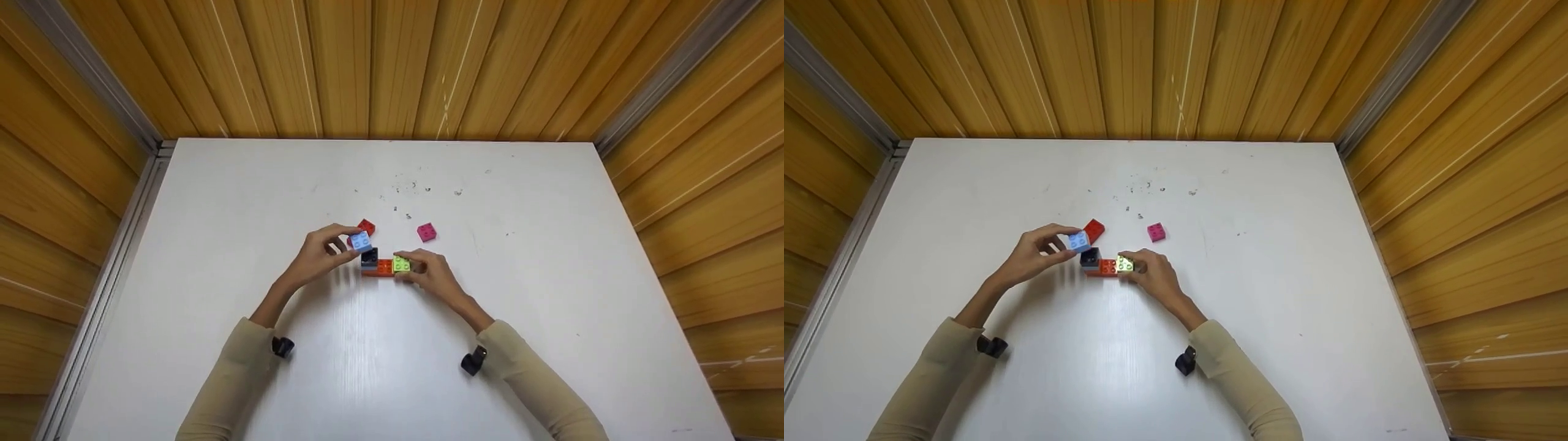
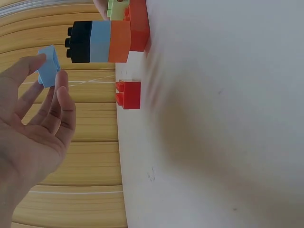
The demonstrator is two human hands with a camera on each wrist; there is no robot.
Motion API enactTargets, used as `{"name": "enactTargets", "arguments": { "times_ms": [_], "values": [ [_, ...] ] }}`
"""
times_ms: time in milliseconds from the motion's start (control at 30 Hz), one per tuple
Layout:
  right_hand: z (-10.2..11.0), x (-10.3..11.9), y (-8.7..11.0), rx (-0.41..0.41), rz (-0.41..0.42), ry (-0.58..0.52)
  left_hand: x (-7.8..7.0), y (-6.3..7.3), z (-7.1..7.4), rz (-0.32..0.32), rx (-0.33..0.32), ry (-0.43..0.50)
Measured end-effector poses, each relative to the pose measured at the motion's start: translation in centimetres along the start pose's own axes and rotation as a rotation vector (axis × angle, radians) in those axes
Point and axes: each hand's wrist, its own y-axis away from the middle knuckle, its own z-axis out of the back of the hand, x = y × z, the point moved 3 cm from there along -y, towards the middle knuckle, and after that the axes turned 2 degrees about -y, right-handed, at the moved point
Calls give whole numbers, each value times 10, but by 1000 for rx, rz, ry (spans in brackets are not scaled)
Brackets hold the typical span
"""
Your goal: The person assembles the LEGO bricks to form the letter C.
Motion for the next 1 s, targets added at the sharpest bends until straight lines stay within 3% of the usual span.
{"name": "enactTargets", "arguments": {
  "times_ms": [167,633,1000],
  "values": [
    [-1,0,1,-8,11,-11,4,1,-6,-15,43,-12],
    [-4,-2,3,-14,-1,3,0,7,-9,-51,23,-17],
    [-3,-1,8,-33,16,-29,-6,6,-15,-46,77,-30]
  ]
}}
